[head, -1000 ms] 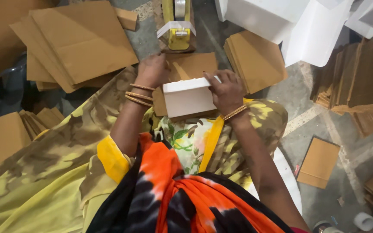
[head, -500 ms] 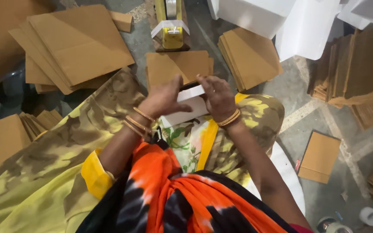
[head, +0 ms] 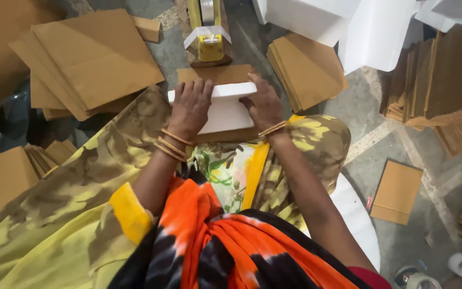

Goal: The person sits on the floor and assembles small cardboard boxes by inserting white foam inserts into the box base and folding the flaps closed. The person uses a tape dispenser to seal the boxes.

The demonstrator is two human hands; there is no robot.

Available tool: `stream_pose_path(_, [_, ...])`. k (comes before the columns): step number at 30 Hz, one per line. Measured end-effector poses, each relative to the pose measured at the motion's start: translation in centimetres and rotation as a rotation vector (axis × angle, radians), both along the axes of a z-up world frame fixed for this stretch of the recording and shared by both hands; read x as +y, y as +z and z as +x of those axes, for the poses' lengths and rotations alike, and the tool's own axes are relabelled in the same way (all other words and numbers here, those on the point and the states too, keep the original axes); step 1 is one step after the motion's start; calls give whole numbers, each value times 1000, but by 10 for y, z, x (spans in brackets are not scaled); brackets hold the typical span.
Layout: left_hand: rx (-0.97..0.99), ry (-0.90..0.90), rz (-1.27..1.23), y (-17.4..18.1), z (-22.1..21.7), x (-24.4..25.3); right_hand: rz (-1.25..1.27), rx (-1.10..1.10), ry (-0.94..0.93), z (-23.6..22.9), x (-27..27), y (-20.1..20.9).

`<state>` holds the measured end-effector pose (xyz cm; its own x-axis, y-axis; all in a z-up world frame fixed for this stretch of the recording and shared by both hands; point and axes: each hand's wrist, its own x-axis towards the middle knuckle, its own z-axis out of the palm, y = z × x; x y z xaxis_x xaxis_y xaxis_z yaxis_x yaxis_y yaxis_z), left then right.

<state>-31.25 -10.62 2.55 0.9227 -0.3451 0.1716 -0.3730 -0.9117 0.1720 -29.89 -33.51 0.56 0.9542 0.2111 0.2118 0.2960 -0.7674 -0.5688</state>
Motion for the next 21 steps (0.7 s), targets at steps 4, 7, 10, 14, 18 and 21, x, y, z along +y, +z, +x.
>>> stream_pose_path(4, [-69, 40, -37, -17, 1, -1, 52, 185, -114, 6, -1, -3])
stream_pose_path(7, [-82, 27, -23, -23, -1, 0, 86, 308, 3, 8, -19, -10])
stream_pose_path(10, [-93, 23, -41, -20, -1, 0, -50, 189, 167, 22, -55, -21])
stream_pose_path(14, [-46, 22, -77, -14, 2, -2, -291, 209, -218, 51, -116, -26])
stream_pose_path(18, [60, -25, -118, -5, 12, 6, -356, 419, -455, 85, -154, -7])
stream_pose_path(21, [61, -31, -131, 0, 18, 8, -420, 586, -432, 93, -151, 3])
